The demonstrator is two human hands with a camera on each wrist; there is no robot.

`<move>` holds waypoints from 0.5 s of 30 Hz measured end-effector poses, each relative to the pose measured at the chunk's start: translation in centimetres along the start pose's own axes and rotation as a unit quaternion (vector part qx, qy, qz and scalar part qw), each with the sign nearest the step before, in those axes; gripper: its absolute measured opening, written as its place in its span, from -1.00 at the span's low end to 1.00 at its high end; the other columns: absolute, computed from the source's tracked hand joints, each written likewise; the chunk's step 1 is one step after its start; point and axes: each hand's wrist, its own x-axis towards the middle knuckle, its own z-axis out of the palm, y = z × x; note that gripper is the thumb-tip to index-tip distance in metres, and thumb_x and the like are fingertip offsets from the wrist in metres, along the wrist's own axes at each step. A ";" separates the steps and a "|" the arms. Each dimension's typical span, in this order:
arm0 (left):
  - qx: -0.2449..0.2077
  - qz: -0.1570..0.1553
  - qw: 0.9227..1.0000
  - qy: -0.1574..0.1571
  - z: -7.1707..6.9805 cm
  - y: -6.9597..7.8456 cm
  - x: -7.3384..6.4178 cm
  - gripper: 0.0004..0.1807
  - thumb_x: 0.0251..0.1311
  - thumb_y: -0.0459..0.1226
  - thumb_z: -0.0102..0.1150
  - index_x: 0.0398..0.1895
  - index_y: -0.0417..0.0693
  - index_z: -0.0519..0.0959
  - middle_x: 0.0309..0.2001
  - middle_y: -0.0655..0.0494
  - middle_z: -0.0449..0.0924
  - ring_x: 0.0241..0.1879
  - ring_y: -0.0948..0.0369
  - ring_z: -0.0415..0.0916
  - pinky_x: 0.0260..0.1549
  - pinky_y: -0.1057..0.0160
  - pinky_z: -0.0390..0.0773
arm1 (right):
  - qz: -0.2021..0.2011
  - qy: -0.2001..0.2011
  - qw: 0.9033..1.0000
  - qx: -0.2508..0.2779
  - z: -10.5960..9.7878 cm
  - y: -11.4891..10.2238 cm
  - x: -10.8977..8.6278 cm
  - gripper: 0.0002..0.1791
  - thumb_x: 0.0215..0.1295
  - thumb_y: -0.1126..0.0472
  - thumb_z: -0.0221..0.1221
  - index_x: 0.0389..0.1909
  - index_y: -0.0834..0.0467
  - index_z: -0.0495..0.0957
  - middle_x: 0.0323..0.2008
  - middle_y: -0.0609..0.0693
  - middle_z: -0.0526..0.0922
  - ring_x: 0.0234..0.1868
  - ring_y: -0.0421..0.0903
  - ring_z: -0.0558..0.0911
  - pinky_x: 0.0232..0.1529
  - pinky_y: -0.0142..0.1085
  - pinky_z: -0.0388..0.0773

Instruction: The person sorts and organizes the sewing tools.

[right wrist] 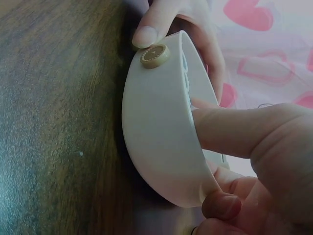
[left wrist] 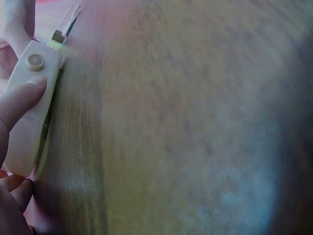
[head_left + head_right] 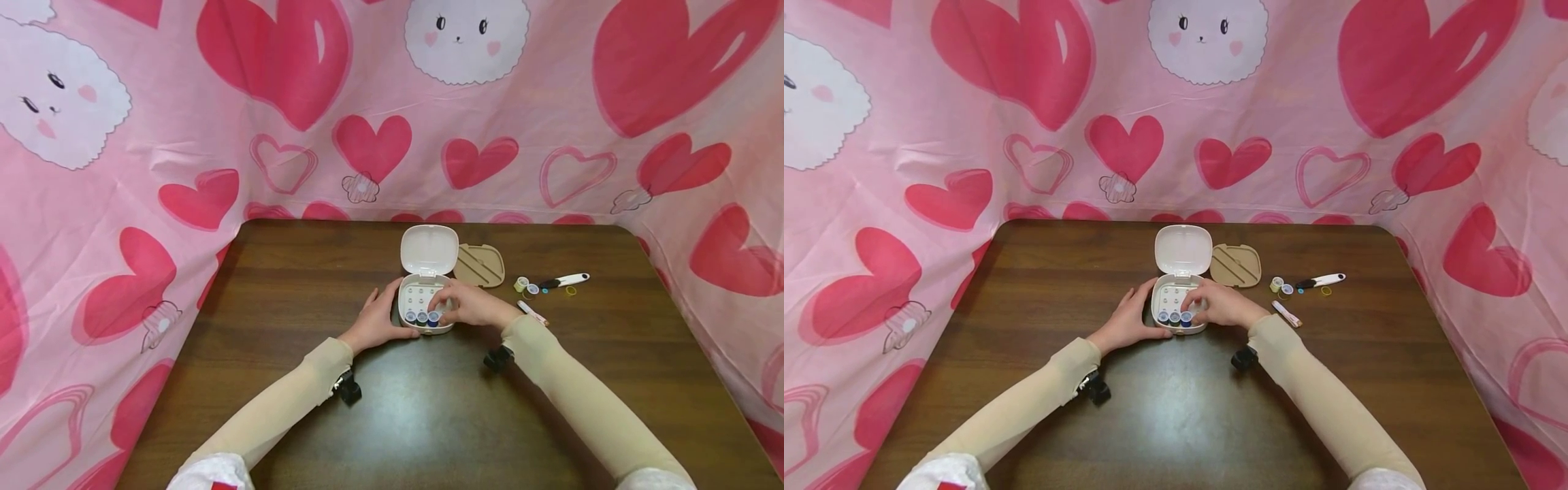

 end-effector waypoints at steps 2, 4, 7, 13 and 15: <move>0.000 0.003 1.000 0.002 0.0 0.0 0.0 0.31 -0.04 0.09 0.64 0.66 -0.09 0.01 0.59 -0.03 0.20 0.52 0.07 0.25 0.60 -0.09 -0.20 | -0.002 0.000 1.000 0.003 0.0 0.2 0.0 -0.77 0.23 0.25 0.46 -0.11 -0.02 0.74 -0.04 0.11 0.55 -0.02 0.09 0.49 0.00 -0.08 0.44; 0.000 0.006 1.000 0.003 0.0 0.0 0.1 0.31 -0.04 0.07 0.65 0.66 -0.10 0.01 0.59 -0.04 0.21 0.52 0.07 0.26 0.60 -0.09 -0.20 | -0.004 0.000 1.000 0.007 0.0 0.5 0.0 -0.77 0.23 0.24 0.46 -0.11 -0.03 0.74 -0.01 0.10 0.55 -0.01 0.07 0.49 0.01 -0.10 0.43; 0.000 0.007 1.000 0.002 0.0 0.1 0.1 0.30 -0.04 0.06 0.65 0.66 -0.10 0.01 0.59 -0.04 0.21 0.52 0.08 0.26 0.60 -0.08 -0.20 | -0.006 0.001 1.000 0.011 0.1 0.8 0.0 -0.77 0.24 0.24 0.45 -0.10 -0.04 0.74 0.02 0.10 0.55 0.02 0.06 0.48 0.03 -0.11 0.43; 0.001 0.007 1.000 0.005 0.0 0.1 0.0 0.30 -0.04 0.07 0.65 0.65 -0.11 0.02 0.58 -0.04 0.22 0.52 0.07 0.26 0.60 -0.09 -0.19 | -0.008 0.005 1.000 0.010 0.2 1.1 0.0 -0.77 0.25 0.23 0.44 -0.09 -0.05 0.74 0.05 0.10 0.56 0.03 0.05 0.49 0.06 -0.10 0.43; 0.003 0.005 1.000 0.003 0.0 0.1 0.0 0.30 -0.04 0.08 0.65 0.66 -0.10 0.02 0.59 -0.03 0.21 0.52 0.08 0.25 0.60 -0.07 -0.19 | -0.014 0.008 1.000 0.011 0.2 1.0 -0.1 -0.76 0.25 0.24 0.44 -0.08 -0.02 0.75 0.03 0.10 0.57 0.02 0.06 0.49 0.04 -0.11 0.43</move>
